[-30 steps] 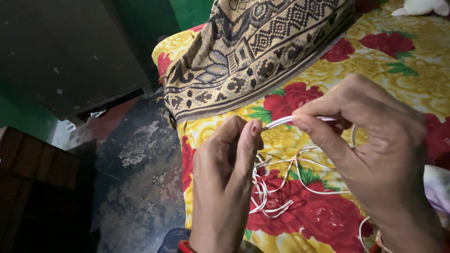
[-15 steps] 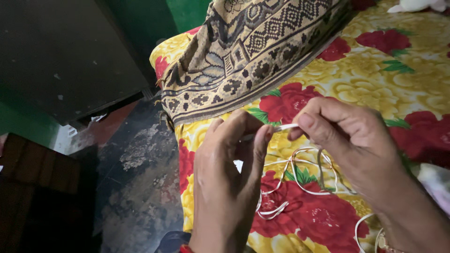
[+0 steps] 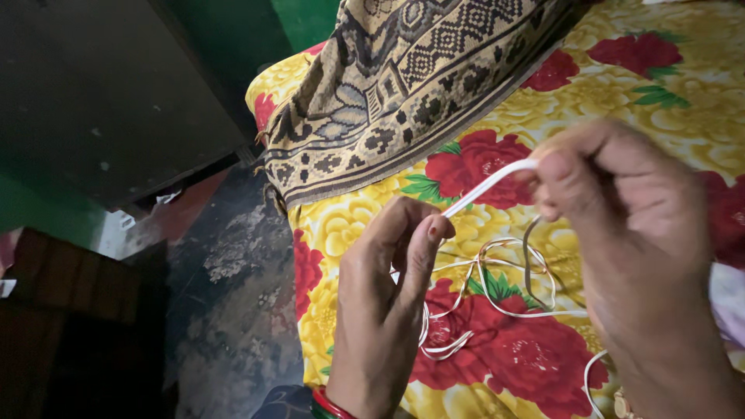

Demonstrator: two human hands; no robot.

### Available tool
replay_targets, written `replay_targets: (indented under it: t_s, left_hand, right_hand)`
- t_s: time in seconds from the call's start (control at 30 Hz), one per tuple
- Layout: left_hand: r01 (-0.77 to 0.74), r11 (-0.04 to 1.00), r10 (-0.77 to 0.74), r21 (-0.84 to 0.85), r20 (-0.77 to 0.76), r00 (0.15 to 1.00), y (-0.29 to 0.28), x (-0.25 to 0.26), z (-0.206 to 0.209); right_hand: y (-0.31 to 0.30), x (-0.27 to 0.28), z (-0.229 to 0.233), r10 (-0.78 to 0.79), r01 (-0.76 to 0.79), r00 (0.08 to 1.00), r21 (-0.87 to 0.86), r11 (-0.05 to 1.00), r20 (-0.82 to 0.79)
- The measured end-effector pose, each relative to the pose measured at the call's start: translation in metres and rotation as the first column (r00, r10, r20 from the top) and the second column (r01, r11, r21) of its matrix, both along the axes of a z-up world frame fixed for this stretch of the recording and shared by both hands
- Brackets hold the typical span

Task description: The person holds a white electrical wire and repeatedly twists and pulls its ends with both hands. The wire is manipulated over a floral bedsheet, and the person continues to work on the same section throughout the clip.

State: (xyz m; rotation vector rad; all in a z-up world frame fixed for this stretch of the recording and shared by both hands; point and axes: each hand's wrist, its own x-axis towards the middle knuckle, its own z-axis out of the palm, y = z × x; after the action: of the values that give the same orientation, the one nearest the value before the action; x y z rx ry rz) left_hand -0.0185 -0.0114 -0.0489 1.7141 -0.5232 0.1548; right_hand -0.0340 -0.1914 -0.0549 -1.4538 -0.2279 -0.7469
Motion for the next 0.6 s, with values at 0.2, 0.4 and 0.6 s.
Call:
replay_targets:
  t_s: [0.2, 0.4, 0.6]
  left_hand:
    - [-0.102, 0.991, 0.098, -0.088, -0.053, 0.994, -0.001, 0.005, -0.004]
    - [-0.308, 0.950, 0.310, 0.059, -0.028, 0.950, -0.004, 0.005, 0.000]
    - [-0.195, 0.977, 0.198, -0.082, 0.024, 0.980, -0.008, 0.003, 0.013]
  right_hand:
    - [-0.004, -0.007, 0.000, -0.135, 0.128, 0.990, -0.140, 0.982, -0.038]
    - [-0.015, -0.011, -0.005, -0.124, 0.125, 0.992, -0.191, 0.974, 0.021]
    - [-0.024, 0.000, -0.009, -0.311, 0.313, 0.948, -0.404, 0.860, 0.072]
